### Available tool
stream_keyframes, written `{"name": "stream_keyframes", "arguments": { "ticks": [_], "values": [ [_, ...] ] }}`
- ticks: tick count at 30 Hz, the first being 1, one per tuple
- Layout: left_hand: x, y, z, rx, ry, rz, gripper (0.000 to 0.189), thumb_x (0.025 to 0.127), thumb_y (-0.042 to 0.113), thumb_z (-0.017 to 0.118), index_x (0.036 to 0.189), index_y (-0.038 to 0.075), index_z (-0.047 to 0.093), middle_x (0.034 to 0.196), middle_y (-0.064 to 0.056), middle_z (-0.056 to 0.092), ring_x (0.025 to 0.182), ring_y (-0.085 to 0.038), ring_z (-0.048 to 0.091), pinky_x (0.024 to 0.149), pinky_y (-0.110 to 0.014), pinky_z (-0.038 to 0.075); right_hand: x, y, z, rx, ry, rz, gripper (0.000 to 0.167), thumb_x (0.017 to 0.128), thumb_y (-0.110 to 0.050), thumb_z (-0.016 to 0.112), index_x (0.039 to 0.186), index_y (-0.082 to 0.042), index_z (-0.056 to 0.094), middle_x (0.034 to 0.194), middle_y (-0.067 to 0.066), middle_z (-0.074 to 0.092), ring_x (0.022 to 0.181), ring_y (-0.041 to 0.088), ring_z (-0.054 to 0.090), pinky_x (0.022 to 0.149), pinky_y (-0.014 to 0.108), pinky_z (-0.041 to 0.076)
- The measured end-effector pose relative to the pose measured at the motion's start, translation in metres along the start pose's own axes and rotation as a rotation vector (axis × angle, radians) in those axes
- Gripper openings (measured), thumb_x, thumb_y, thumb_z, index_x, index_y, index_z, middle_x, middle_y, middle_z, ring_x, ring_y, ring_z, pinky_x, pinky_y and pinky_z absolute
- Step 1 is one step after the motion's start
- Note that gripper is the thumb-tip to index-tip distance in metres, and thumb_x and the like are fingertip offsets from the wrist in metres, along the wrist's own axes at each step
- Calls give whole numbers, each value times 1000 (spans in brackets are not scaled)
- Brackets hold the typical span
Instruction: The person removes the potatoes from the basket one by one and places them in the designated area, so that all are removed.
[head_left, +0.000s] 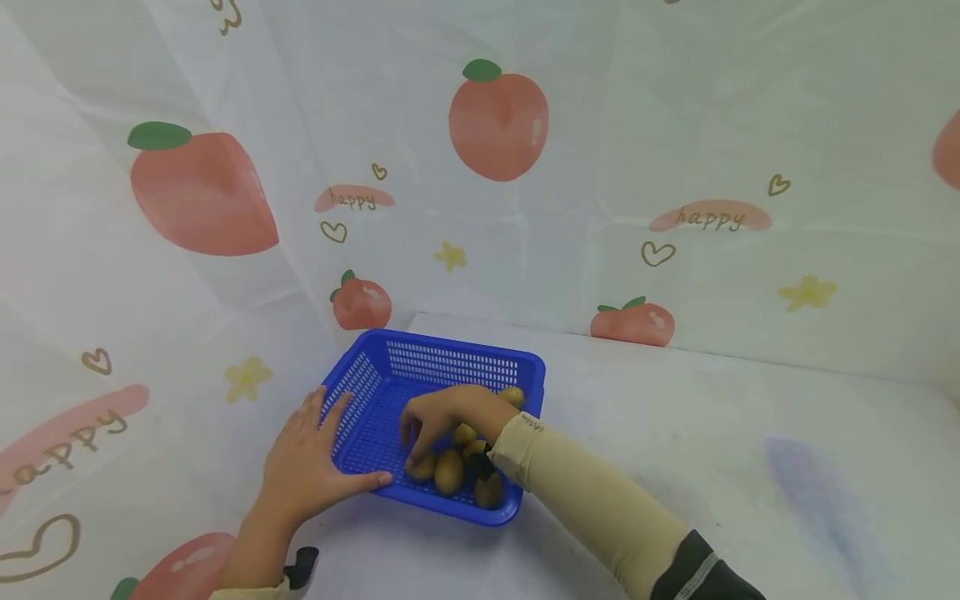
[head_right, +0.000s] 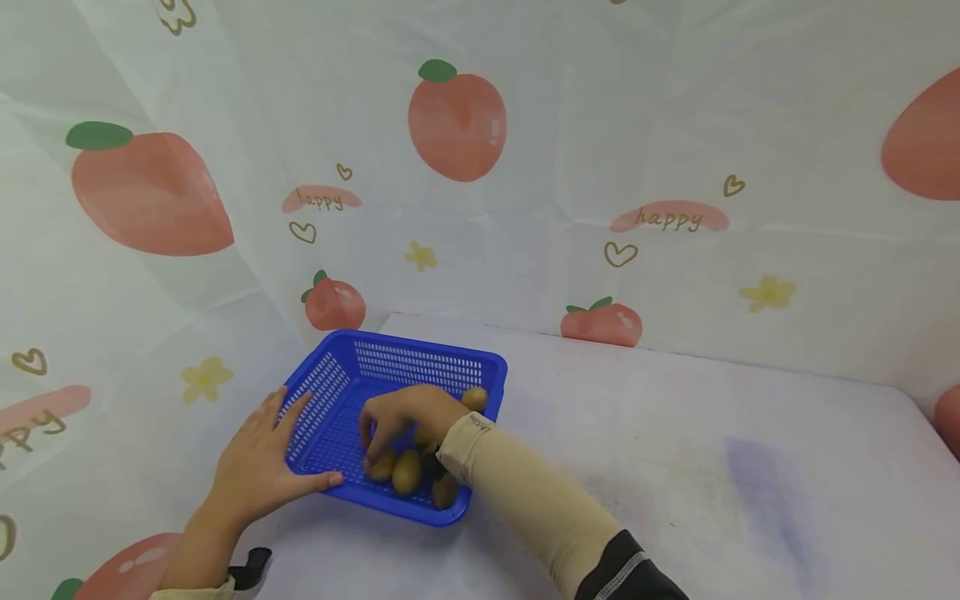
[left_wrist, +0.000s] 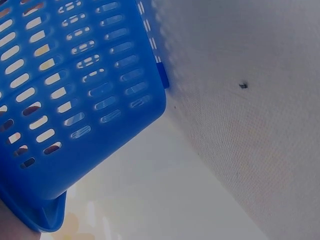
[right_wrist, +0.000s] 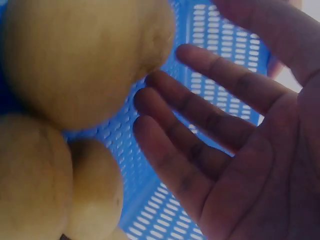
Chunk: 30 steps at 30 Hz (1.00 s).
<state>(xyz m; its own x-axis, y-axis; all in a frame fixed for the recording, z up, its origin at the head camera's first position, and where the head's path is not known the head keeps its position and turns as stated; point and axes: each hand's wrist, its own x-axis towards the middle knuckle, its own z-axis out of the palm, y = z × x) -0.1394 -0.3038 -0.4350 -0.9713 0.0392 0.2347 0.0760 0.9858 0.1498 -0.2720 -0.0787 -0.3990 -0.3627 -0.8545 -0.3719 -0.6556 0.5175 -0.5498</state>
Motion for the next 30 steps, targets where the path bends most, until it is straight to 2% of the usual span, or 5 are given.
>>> {"name": "stream_keyframes", "arguments": {
  "ticks": [7, 15, 17, 23, 30],
  "values": [
    [-1, 0, 1, 0, 8, 4, 138, 64, 94, 72, 165, 7, 35, 170, -34, 25, 156, -55, 28, 123, -74, 30, 6, -2, 5, -13, -22, -2, 29, 91, -37, 85, 114, -21, 78, 111, -4, 75, 103, 9, 68, 93, 29, 59],
    [-2, 2, 2, -7, -4, -7, 138, 65, 94, 72, 166, 8, 34, 171, -33, 24, 157, -55, 26, 125, -73, 27, 4, -6, 6, -11, -68, 87, 21, 90, -34, 86, 108, -28, 77, 111, -8, 73, 108, 12, 67, 100, 35, 57],
    [-2, 2, 2, -6, -5, -10, 138, 65, 94, 71, 166, 8, 33, 171, -33, 24, 157, -55, 25, 126, -73, 27, 1, -9, 7, 0, -56, 129, 18, 90, -33, 86, 105, -31, 76, 110, -8, 72, 107, 14, 66, 97, 37, 58],
    [-1, 3, 0, -5, -4, -13, 138, 65, 94, 72, 166, 8, 34, 171, -33, 24, 157, -55, 25, 125, -73, 27, -14, -26, 14, 53, 52, 356, 22, 79, -35, 91, 91, -44, 74, 100, -10, 68, 97, 23, 63, 76, 47, 56],
    [-1, 3, -1, 2, 3, -7, 138, 65, 93, 72, 165, 7, 35, 171, -33, 25, 157, -55, 26, 125, -73, 27, -20, -38, 13, -38, 36, 370, 21, 81, -34, 88, 90, -46, 73, 96, -14, 69, 96, 24, 63, 81, 56, 47]
  ]
}}
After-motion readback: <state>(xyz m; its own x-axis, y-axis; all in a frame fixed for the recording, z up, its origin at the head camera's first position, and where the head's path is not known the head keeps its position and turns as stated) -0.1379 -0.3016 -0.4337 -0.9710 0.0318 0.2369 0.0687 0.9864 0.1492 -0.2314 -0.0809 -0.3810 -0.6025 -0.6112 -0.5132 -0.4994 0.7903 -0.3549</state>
